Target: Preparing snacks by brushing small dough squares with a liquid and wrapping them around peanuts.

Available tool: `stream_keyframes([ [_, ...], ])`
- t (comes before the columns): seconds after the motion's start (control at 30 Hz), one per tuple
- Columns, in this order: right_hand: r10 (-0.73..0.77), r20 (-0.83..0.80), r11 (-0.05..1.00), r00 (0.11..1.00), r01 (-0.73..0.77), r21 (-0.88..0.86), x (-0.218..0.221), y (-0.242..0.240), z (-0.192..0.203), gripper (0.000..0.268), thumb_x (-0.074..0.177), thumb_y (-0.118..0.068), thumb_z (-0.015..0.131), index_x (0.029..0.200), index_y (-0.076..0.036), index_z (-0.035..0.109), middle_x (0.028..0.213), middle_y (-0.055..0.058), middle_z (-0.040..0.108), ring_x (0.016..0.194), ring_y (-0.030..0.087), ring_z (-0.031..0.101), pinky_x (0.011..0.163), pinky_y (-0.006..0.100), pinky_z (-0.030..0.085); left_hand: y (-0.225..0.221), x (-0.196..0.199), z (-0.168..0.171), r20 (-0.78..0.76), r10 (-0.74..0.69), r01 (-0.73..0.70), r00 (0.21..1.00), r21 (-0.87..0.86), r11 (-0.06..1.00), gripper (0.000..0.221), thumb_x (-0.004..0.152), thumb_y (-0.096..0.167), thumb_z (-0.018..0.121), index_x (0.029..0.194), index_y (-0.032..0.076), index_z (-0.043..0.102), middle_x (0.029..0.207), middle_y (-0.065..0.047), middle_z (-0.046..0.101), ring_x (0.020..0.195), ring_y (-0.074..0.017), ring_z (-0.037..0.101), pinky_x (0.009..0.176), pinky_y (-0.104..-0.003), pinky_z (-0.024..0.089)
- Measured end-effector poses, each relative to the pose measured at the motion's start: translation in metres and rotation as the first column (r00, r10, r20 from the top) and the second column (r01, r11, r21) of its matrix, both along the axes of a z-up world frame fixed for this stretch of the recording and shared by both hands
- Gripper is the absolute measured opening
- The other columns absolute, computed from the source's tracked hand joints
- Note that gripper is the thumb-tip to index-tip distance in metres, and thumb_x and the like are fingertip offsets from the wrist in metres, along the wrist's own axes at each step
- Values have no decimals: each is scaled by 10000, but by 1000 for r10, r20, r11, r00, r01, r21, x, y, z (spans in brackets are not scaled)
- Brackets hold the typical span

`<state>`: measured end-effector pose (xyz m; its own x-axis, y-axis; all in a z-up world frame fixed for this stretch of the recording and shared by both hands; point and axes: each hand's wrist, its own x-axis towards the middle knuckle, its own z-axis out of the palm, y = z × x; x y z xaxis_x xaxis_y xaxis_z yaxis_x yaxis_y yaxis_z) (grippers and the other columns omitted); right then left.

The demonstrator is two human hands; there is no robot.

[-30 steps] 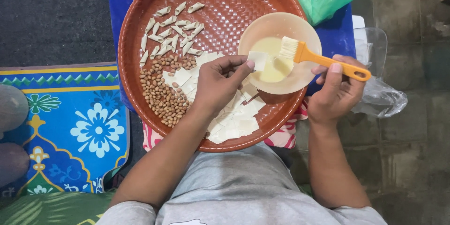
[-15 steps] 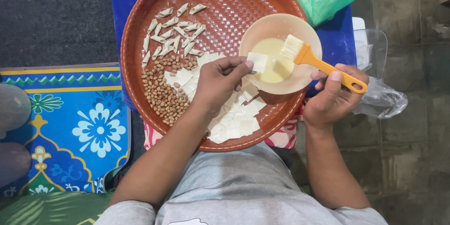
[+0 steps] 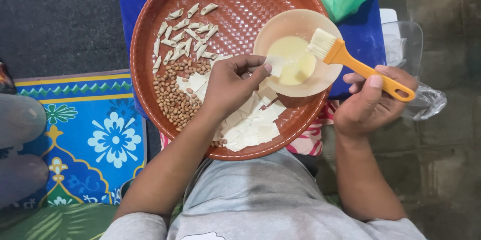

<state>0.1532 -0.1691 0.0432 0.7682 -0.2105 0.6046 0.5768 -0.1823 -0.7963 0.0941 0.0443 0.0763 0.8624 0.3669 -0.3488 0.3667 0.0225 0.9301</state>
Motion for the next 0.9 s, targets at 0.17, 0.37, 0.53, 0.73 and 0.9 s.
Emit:
stream_keyframes([
  [0.17, -17, 24, 1000, 1000, 18, -22, 0, -2, 4, 276, 1050, -269, 525, 1094, 2, 492, 861, 155, 545, 607, 243, 625, 559, 264, 434, 0, 2, 7, -37, -19, 19, 999, -18, 1000, 292, 834, 264, 784, 1040, 61, 820, 842, 7, 783, 580, -54, 614, 591, -207, 527],
  [0.37, -2, 60, 999, 998, 5, -50, -3, 1, 5, 240, 1054, -220, 520, 1096, 15, 494, 882, 174, 537, 614, 267, 636, 551, 276, 439, 1, 2, 6, -76, -4, -1, 997, -64, 998, 324, 818, 263, 790, 1061, 51, 819, 855, -21, 787, 637, -64, 634, 617, -210, 554],
  [0.53, 66, -14, 997, 998, -67, -28, -7, 4, 2, 238, 1055, -209, 545, 1101, 23, 510, 954, 174, 555, 641, 269, 653, 589, 280, 458, 0, 1, 4, -84, 14, -26, 996, -141, 990, 345, 801, 244, 805, 1077, 37, 815, 908, -46, 804, 718, -63, 664, 654, -202, 572],
  [0.73, 133, -50, 985, 990, -138, -104, -12, 6, 5, 214, 1084, -154, 504, 1137, 53, 494, 975, 209, 571, 689, 282, 671, 628, 280, 480, 2, 0, 6, -142, -14, -8, 990, -153, 988, 366, 802, 278, 800, 1086, 49, 814, 869, -59, 790, 697, -86, 661, 539, -217, 512],
  [0.9, 139, -76, 984, 987, -146, -102, -17, 7, 10, 252, 1085, -220, 509, 1131, 24, 463, 772, 201, 631, 617, 249, 611, 663, 281, 470, 0, 0, 9, -122, -35, 31, 992, -36, 999, 377, 791, 308, 787, 1083, 72, 818, 971, -19, 817, 808, -57, 697, 748, -208, 592],
])
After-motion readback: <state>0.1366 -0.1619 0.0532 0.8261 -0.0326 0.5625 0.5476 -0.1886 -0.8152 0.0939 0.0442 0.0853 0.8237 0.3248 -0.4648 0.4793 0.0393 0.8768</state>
